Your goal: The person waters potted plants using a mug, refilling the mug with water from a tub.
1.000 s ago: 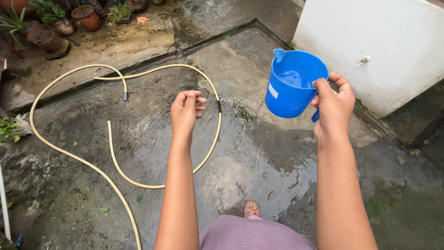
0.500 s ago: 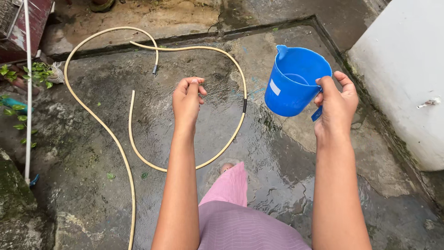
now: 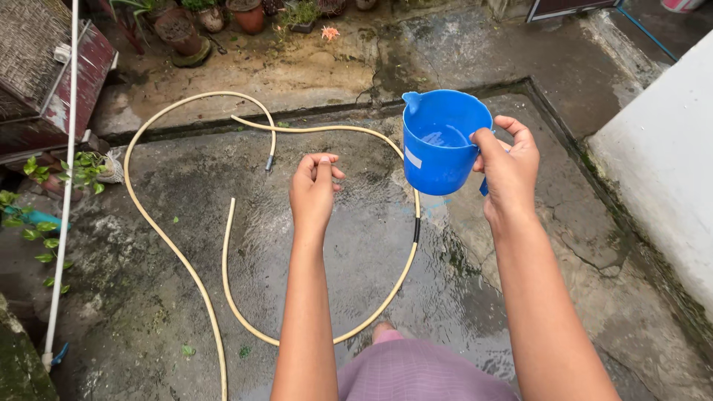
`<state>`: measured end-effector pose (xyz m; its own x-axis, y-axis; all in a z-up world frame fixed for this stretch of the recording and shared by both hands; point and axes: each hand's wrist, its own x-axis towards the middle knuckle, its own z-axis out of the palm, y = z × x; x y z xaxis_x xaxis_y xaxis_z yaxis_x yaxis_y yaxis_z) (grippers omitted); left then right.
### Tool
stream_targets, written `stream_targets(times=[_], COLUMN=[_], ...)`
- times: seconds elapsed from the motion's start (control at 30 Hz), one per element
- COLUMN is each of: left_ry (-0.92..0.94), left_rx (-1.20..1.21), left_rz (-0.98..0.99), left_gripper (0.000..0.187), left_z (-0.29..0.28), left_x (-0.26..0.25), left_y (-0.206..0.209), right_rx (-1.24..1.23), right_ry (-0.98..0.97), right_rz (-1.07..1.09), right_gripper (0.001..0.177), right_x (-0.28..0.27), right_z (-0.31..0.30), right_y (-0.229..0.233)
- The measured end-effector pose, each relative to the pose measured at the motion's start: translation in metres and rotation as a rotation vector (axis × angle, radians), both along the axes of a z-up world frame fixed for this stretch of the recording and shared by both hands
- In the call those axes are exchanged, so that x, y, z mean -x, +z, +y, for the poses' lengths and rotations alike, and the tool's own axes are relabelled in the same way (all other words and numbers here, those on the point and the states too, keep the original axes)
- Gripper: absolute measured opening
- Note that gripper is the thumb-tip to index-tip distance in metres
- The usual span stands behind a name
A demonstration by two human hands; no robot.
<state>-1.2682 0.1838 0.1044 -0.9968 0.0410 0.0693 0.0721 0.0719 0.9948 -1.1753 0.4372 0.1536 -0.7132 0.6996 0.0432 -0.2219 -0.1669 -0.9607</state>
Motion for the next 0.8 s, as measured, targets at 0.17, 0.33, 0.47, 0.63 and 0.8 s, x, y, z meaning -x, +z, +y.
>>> stream_targets(times=[0.17, 0.33, 0.47, 0.63, 0.8], left_ry=[0.043, 0.055, 0.122, 0.079, 0.140], left_rx=[0.068, 0.031, 0.002, -0.035, -0.051], left_rz=[0.036, 0.060, -0.025, 0.036, 0.052], left_gripper=[0.021, 0.022, 0.022, 0.020, 0.021], left_z=[-0.008, -0.013, -0.008, 0.021, 0.055], left_x=[0.049, 0.102, 0.142, 0.218, 0.314], left_y=[0.000, 0.002, -0.012, -0.030, -0.032], right_rx=[0.044, 0.059, 0.056, 0.046, 0.007], right_ry=[0.026, 0.053, 0.072, 0.098, 0.155], right_rz=[0.059, -0.002, -0.037, -0.032, -0.013], right_gripper=[0.050, 0.050, 0.048, 0.048, 0.047], right_x=[0.071, 0.125, 0.175, 0.263, 0.367], right_z=[-0.002, 0.002, 0.019, 0.044, 0.073], right_y=[-0.002, -0.002, -0.010, -0.013, -0.007])
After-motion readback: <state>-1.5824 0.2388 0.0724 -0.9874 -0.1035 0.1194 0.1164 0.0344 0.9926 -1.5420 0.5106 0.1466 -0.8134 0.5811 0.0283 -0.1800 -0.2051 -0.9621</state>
